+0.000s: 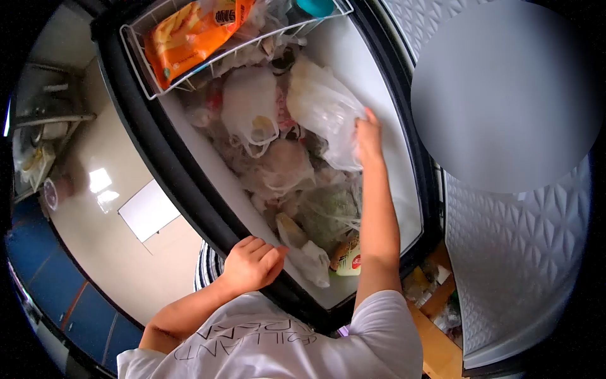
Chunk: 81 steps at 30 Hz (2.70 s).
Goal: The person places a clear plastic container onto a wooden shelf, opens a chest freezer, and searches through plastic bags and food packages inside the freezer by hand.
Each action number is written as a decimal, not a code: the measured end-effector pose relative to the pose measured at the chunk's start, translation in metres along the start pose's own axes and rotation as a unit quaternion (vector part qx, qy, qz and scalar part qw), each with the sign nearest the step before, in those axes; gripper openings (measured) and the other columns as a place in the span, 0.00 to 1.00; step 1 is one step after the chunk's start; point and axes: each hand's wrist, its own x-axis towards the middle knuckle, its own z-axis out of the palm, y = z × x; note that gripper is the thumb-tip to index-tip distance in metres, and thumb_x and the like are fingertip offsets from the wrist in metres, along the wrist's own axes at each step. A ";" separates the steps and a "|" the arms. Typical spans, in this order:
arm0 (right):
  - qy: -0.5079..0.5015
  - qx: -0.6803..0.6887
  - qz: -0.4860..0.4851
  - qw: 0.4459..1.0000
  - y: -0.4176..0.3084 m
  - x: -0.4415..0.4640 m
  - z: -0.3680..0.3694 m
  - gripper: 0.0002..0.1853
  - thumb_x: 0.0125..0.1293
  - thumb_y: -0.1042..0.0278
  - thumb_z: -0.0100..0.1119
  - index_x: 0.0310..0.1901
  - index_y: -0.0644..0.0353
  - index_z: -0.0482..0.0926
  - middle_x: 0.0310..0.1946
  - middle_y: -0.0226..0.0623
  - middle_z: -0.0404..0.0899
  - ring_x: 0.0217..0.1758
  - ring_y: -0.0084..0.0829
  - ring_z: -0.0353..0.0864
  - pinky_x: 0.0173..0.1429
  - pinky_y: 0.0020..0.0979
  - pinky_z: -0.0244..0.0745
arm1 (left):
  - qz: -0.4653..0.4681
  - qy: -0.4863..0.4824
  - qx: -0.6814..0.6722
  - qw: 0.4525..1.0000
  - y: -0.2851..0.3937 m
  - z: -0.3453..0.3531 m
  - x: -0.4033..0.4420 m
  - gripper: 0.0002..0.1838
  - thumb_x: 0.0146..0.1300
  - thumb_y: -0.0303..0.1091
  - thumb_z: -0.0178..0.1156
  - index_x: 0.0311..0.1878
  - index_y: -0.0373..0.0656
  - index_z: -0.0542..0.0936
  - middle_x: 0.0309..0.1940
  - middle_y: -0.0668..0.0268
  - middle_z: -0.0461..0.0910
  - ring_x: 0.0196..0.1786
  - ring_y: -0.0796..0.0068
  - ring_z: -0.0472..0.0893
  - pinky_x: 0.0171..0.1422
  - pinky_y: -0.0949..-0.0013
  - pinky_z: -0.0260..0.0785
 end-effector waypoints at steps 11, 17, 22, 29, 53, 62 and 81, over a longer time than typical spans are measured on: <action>0.154 -0.123 -0.045 0.979 0.118 -0.078 -0.162 0.25 0.57 0.79 0.48 0.60 0.68 0.72 0.38 0.38 0.82 0.32 0.26 0.78 0.36 0.25 0.71 | 0.006 -0.018 0.016 1.000 0.001 0.000 0.001 0.12 0.50 0.27 0.64 0.40 0.42 0.76 0.22 0.68 0.74 0.27 0.68 0.75 0.34 0.68 0.69; 0.051 -0.448 0.001 0.893 0.188 -0.086 -0.164 0.21 0.57 0.77 0.53 0.55 0.57 0.75 0.44 0.51 0.81 0.49 0.53 0.79 0.51 0.44 0.73 | 0.008 -0.014 0.016 1.000 0.000 0.002 0.001 0.13 0.49 0.27 0.64 0.40 0.42 0.77 0.22 0.67 0.75 0.26 0.68 0.75 0.33 0.67 0.69; 0.012 -0.440 -0.007 0.898 0.199 -0.073 -0.172 0.20 0.57 0.72 0.57 0.54 0.56 0.73 0.47 0.52 0.79 0.52 0.54 0.77 0.54 0.44 0.71 | 0.006 -0.022 0.026 0.999 0.001 0.001 0.001 0.13 0.49 0.27 0.64 0.40 0.41 0.77 0.22 0.68 0.75 0.25 0.68 0.75 0.33 0.67 0.69; -0.125 -0.477 -0.100 0.864 0.078 -0.098 -0.159 0.33 0.57 0.71 0.60 0.66 0.62 0.64 0.60 0.52 0.71 0.66 0.46 0.68 0.68 0.37 0.61 | -0.002 -0.012 0.030 0.999 0.001 0.003 0.002 0.13 0.50 0.27 0.64 0.40 0.41 0.77 0.21 0.68 0.73 0.25 0.68 0.74 0.33 0.67 0.69; -0.241 -0.594 -0.269 0.719 0.102 0.037 0.106 0.17 0.58 0.72 0.56 0.50 0.57 0.76 0.43 0.48 0.80 0.48 0.48 0.79 0.48 0.48 0.73 | 0.021 -0.017 0.021 0.999 -0.004 -0.006 0.001 0.16 0.48 0.29 0.65 0.42 0.42 0.78 0.19 0.73 0.69 0.23 0.75 0.70 0.30 0.73 0.65; -0.215 -0.501 -0.233 0.806 0.141 -0.028 0.045 0.14 0.60 0.75 0.50 0.49 0.60 0.71 0.45 0.50 0.78 0.47 0.54 0.77 0.47 0.50 0.72 | 0.022 -0.025 0.022 0.999 -0.002 0.000 -0.002 0.13 0.49 0.28 0.65 0.39 0.41 0.78 0.19 0.72 0.68 0.22 0.73 0.71 0.30 0.72 0.65; -0.336 -0.686 -0.257 0.592 -0.059 0.025 0.077 0.23 0.53 0.83 0.56 0.53 0.54 0.77 0.50 0.42 0.77 0.56 0.44 0.76 0.54 0.41 0.74 | 0.018 -0.019 0.039 0.999 -0.001 0.001 0.000 0.09 0.49 0.27 0.65 0.34 0.42 0.77 0.19 0.70 0.71 0.23 0.71 0.72 0.31 0.70 0.67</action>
